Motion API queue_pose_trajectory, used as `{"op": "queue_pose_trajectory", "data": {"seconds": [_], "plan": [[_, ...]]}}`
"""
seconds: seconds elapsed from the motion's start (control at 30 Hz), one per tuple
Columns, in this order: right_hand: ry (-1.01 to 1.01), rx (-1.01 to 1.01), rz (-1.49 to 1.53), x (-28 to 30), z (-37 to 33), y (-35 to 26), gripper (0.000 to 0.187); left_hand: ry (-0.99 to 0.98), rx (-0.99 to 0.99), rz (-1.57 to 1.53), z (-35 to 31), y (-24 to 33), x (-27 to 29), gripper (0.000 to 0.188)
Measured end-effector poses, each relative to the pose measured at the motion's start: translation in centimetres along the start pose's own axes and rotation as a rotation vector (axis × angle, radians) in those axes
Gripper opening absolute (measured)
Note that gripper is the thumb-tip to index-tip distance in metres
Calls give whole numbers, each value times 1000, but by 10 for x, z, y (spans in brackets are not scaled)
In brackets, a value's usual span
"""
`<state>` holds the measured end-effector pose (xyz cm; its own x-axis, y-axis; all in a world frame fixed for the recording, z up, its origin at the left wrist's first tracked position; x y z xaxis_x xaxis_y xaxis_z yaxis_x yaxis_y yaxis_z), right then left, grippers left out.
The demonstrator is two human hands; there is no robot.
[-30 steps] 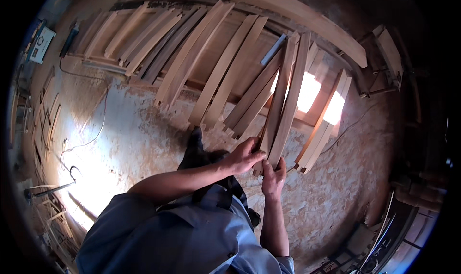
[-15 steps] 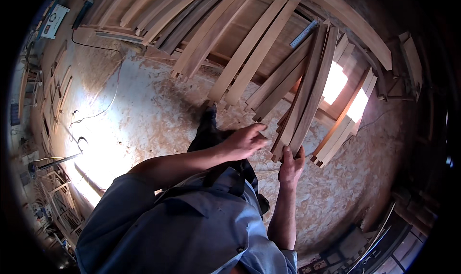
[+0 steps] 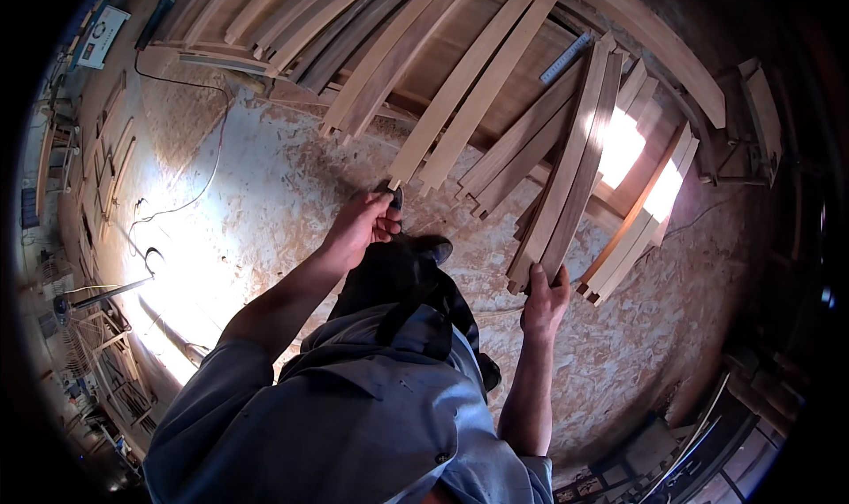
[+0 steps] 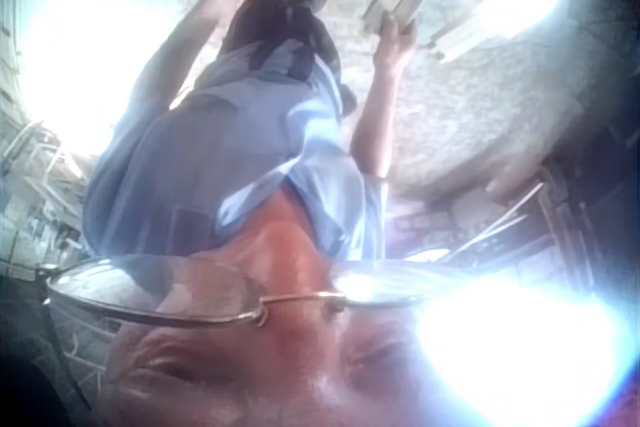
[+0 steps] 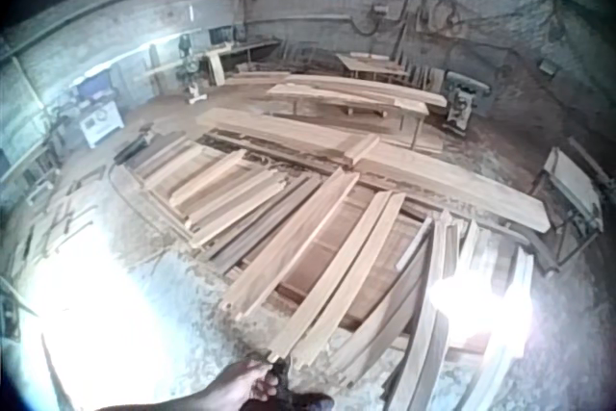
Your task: The person removes a clamp from a large wooden panel and places it on a workbench. They then walk to a pile of wooden slats and repeatedly pick up individual pieces, inspect them, and place them back into the pile.
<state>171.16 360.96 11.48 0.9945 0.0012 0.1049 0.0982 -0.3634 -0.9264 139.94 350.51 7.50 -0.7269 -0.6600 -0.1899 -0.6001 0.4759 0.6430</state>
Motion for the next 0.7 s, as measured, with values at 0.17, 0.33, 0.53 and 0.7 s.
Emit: {"op": "queue_pose_trajectory", "data": {"seconds": [0.17, 0.33, 0.53, 0.7], "plan": [[13, -30, 47, 3, -3, 3, 36, -24, 58, -241, 14, 11, -2, 38], [36, -44, 57, 9, -11, 3, 29, -91, 91, -290, 34, 19, -8, 43], [161, 1, -12, 27, -33, -4, 23, -230, 87, -300, 51, 28, -16, 37], [253, 61, 43, 25, -63, -24, 24, -191, 91, -240, 54, 36, -19, 32]]}}
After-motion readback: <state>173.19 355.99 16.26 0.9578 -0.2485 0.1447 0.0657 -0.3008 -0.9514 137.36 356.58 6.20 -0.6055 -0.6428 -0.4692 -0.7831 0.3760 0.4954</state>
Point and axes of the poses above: each hand's wrist, its own z-axis towards the middle knuckle, its own x-axis out of the back of the hand, y = z × x, the point moved 4 cm from there along z, towards the middle knuckle, and after that the axes turned 6 degrees about y, right-handed, at the moved point
